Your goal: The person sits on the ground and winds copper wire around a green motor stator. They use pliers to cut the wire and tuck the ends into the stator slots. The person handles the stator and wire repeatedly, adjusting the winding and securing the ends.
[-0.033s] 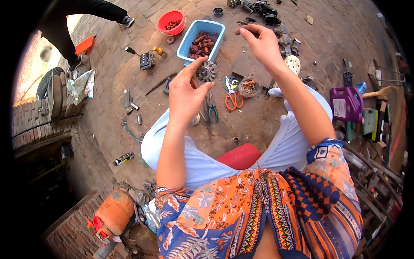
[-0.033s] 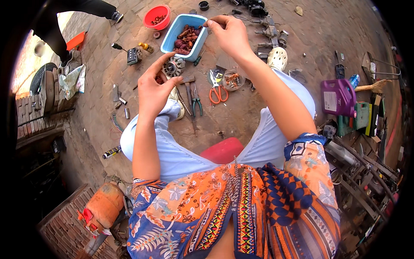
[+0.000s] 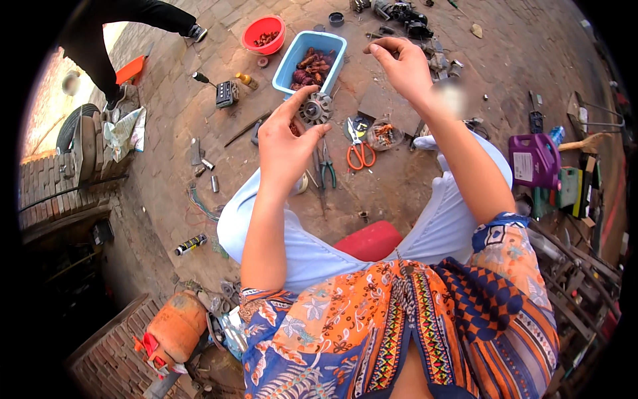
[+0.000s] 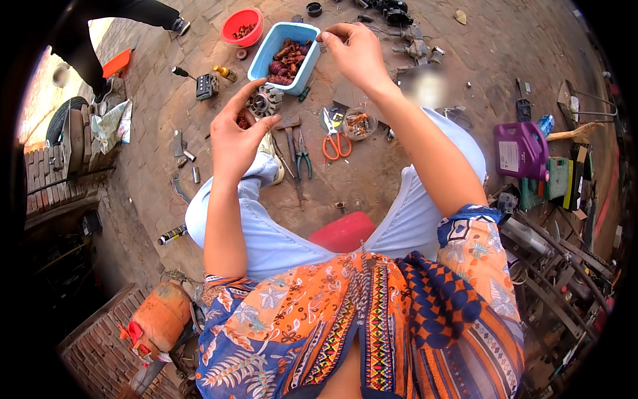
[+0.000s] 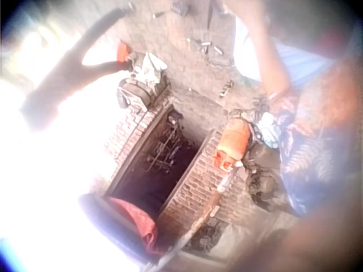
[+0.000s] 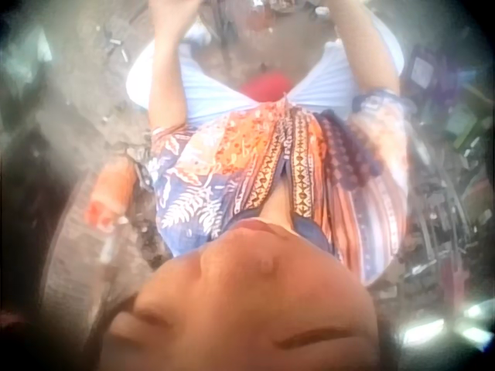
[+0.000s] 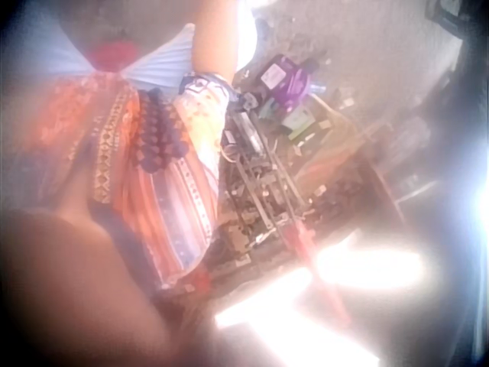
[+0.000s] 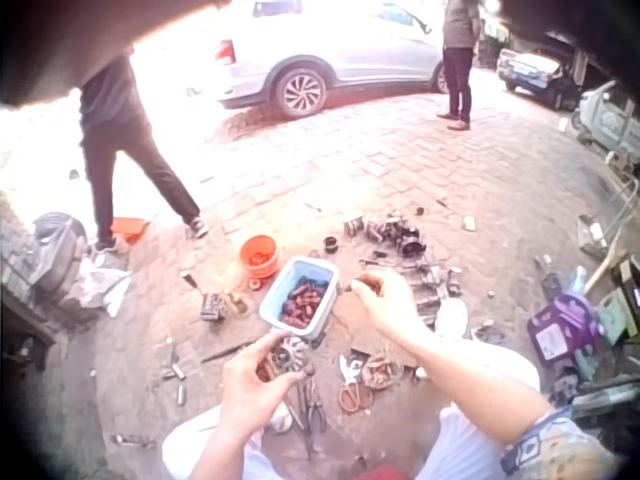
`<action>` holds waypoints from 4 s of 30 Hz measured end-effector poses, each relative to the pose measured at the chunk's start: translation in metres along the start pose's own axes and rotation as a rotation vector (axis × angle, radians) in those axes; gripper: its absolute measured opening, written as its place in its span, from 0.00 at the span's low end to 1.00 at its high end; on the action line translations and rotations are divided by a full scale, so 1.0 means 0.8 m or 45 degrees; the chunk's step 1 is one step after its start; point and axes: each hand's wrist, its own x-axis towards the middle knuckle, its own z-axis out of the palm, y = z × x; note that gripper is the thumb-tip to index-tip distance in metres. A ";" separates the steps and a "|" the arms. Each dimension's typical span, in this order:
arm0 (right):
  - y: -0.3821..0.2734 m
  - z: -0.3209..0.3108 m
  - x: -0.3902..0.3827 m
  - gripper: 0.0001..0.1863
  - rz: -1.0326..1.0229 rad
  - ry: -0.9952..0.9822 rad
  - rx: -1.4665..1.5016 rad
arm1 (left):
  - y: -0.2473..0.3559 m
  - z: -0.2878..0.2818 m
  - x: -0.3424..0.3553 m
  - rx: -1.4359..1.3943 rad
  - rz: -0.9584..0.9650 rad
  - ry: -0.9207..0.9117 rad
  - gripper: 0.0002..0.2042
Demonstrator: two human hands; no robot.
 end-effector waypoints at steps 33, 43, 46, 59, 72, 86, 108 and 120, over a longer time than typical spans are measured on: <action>-0.053 0.006 -0.042 0.09 -0.237 -0.812 -0.010 | -0.031 -0.012 -0.002 -0.051 -0.082 0.285 0.27; -0.052 -0.008 -0.005 0.10 0.010 -0.309 0.603 | -0.031 -0.010 -0.001 0.195 0.061 0.077 0.28; -0.043 -0.004 0.001 0.11 0.023 -0.187 0.627 | -0.036 -0.004 -0.002 0.311 0.163 0.074 0.27; -0.025 0.013 -0.013 0.17 -0.523 -0.175 -0.322 | -0.021 -0.020 -0.008 0.002 0.025 -0.039 0.28; -0.053 0.038 -0.051 0.05 -0.584 -0.371 -0.045 | -0.015 -0.013 -0.011 -0.059 -0.064 0.049 0.27; -0.058 0.031 -0.048 0.06 -0.615 -0.339 -0.002 | -0.017 -0.011 -0.007 -0.005 -0.041 0.091 0.27; -0.030 0.030 -0.053 0.10 -0.443 -0.372 -0.276 | -0.012 -0.008 -0.014 -0.168 -0.001 0.130 0.28; -0.056 0.033 -0.051 0.07 -0.639 -0.301 -0.098 | -0.015 -0.013 -0.015 -0.140 -0.048 0.112 0.28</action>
